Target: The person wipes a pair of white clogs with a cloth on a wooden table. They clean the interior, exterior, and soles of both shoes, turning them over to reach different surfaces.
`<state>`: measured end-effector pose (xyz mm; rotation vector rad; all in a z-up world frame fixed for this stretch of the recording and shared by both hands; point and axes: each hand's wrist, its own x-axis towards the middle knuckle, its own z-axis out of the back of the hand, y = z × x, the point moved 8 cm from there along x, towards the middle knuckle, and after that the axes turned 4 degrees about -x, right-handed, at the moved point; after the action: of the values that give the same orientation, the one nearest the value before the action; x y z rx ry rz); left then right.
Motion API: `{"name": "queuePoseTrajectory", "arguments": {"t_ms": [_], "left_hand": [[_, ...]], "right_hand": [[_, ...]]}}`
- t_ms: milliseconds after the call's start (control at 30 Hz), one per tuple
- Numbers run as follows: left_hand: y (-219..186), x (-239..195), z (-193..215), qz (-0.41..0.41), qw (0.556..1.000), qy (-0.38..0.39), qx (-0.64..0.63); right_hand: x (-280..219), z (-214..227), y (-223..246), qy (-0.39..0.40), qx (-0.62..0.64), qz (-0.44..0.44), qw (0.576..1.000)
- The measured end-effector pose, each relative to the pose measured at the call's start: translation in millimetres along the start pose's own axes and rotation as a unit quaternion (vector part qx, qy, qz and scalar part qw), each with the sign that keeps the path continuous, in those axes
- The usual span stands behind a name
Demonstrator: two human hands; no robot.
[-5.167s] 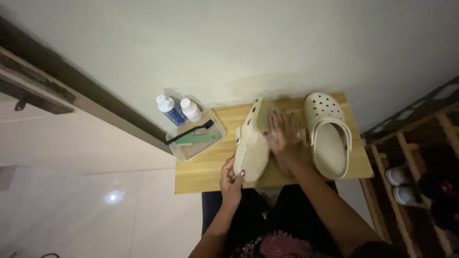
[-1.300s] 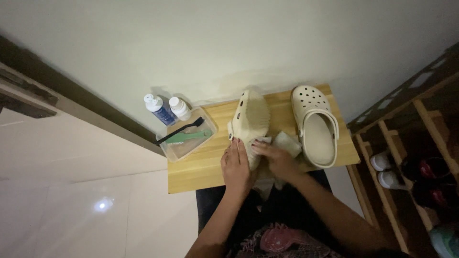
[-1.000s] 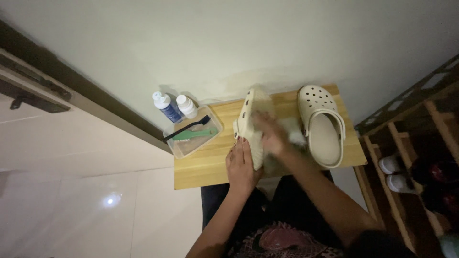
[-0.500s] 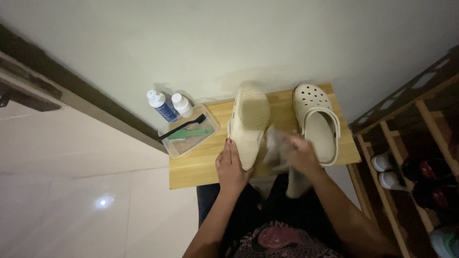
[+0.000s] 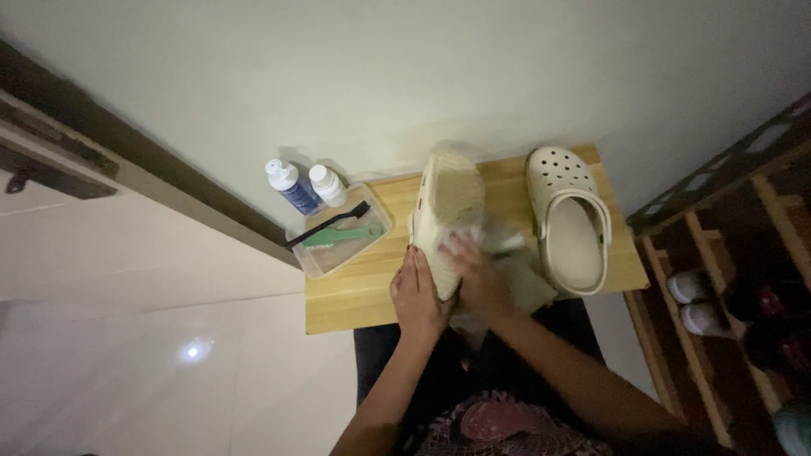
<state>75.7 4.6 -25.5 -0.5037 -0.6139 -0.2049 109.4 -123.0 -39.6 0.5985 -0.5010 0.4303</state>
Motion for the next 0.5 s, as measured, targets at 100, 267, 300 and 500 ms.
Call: {"name": "queuePoseTrajectory", "arguments": {"t_ms": [100, 267, 300, 500], "left_hand": [[0.9, -0.5, -0.8, 0.0, 1.0, 0.0, -0.01], [0.3, 1.9, 6.6, 0.006, 1.0, 0.021, -0.019], [0.8, 0.8, 8.5, 0.006, 1.0, 0.02, -0.019], [-0.7, 1.7, 5.5, 0.025, 0.997, 0.052, -0.043]], "right_hand": [[-22.0, 15.1, 18.8, -0.003, 0.01, 0.047, 0.999], [-13.9, 53.1, -4.7, 0.251, 0.274, -0.262, 0.891], [-8.3, 67.4, 5.0, 0.25, 0.274, -0.262, 0.891], [70.9, 54.7, -28.2, 0.21, 0.232, -0.249, 0.917]]}}
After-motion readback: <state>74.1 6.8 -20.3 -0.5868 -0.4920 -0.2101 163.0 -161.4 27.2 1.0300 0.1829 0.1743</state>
